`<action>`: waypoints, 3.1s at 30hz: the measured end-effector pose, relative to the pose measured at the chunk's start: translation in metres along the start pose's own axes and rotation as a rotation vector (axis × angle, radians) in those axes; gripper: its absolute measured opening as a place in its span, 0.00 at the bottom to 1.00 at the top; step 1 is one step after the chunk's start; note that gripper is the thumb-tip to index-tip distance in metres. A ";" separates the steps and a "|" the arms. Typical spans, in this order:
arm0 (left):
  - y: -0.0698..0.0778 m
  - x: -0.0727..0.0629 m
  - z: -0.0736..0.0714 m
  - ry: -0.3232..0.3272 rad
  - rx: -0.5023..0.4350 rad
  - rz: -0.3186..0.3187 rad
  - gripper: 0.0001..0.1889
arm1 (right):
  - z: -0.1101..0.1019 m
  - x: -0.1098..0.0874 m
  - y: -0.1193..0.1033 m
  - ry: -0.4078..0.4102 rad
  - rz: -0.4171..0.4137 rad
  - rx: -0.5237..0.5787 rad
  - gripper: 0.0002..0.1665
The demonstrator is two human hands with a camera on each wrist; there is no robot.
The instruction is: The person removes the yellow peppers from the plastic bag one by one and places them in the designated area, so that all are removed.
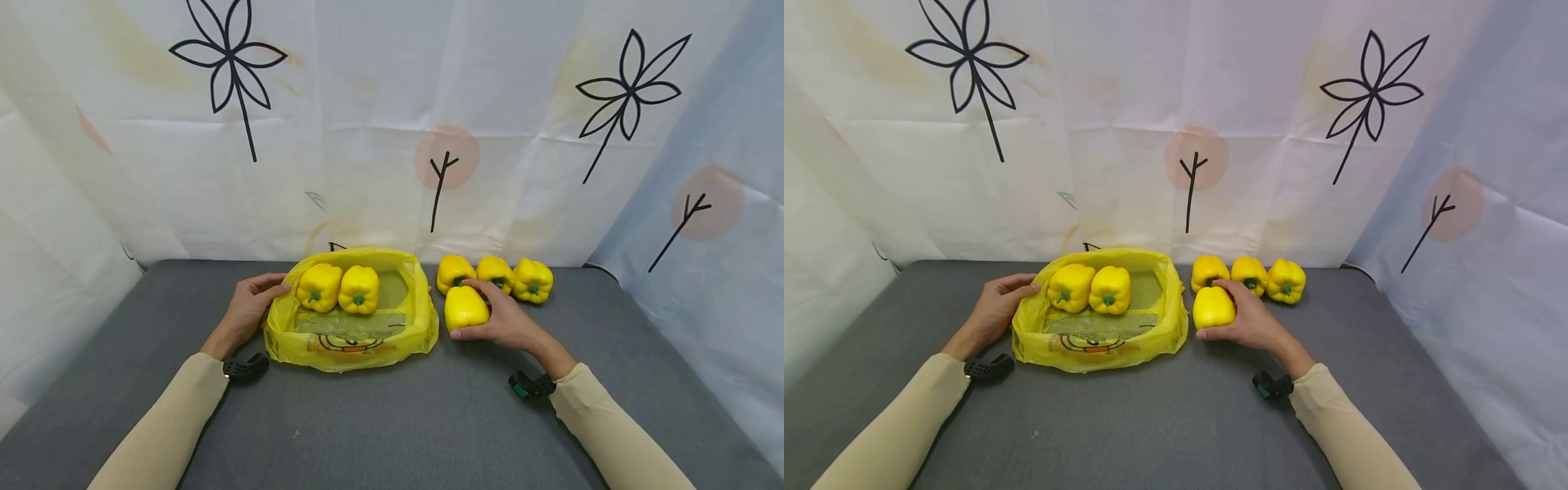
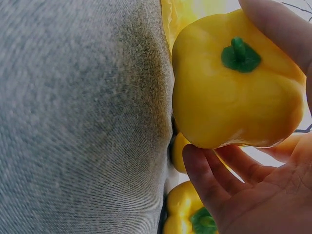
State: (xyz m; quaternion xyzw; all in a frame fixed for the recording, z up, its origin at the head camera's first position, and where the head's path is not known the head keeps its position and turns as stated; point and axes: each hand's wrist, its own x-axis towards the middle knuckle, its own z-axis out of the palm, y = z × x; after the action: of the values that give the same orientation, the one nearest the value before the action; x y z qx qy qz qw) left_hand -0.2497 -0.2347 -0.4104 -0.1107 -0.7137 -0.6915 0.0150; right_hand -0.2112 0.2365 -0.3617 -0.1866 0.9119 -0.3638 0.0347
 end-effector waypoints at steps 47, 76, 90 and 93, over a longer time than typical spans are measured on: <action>-0.002 0.000 0.000 0.009 0.029 0.011 0.21 | 0.001 -0.001 0.002 -0.038 0.032 -0.012 0.58; 0.000 0.000 0.000 -0.002 -0.008 0.008 0.21 | 0.003 0.001 0.000 -0.004 0.057 -0.037 0.58; 0.000 -0.001 0.000 0.011 0.005 -0.007 0.21 | 0.001 0.000 0.002 0.000 0.046 -0.025 0.59; 0.000 0.000 0.000 0.003 0.009 -0.006 0.22 | -0.001 0.000 0.002 -0.002 0.057 -0.022 0.59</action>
State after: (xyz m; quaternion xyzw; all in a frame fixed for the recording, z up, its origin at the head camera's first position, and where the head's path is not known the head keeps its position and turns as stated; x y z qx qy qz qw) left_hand -0.2495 -0.2344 -0.4108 -0.1072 -0.7171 -0.6885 0.0145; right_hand -0.2118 0.2382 -0.3625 -0.1614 0.9207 -0.3526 0.0442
